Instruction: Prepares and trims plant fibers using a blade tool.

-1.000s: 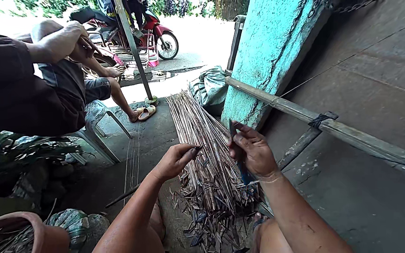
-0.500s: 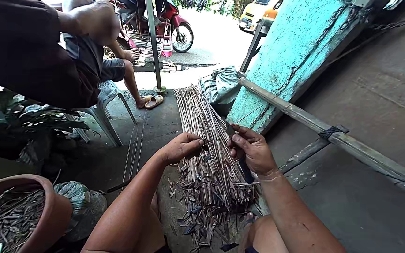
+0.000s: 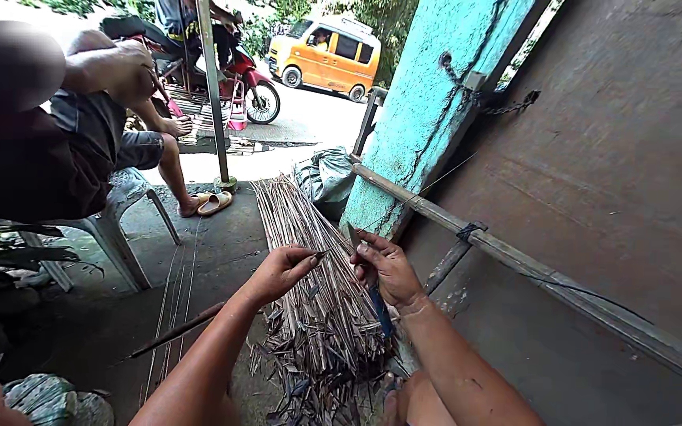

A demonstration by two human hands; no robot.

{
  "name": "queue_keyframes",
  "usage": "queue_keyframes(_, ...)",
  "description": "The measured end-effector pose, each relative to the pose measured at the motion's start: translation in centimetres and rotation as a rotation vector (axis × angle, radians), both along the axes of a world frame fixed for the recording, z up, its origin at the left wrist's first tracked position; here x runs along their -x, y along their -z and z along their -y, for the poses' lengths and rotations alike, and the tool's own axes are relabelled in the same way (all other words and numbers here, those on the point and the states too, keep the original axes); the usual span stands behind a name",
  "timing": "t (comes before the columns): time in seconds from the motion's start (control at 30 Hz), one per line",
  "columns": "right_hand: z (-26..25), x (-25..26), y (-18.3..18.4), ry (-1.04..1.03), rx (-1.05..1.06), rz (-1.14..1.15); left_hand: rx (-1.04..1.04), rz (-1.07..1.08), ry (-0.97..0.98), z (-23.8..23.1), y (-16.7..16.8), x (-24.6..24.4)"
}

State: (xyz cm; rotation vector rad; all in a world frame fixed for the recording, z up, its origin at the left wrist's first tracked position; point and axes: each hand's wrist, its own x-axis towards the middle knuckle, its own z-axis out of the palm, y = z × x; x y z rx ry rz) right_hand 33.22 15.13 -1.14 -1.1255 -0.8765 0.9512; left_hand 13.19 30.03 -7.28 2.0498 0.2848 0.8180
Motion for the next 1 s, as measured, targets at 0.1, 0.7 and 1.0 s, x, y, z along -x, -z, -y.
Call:
queue_keyframes(0.1,1.1,-1.9,-2.6,0.126,-0.048,0.050,-0.047,0.012,-0.057,-0.2,0.0,0.5)
queue_keyframes(0.7,14.7,-9.2,-21.4,0.481,-0.300,0.349,0.066,-0.086,0.021,-1.3,0.9,1.6)
queue_keyframes(1.0,20.9,-20.1,-33.5,0.681,-0.357,0.594,0.125,-0.142,-0.096,-2.6,2.2,3.2)
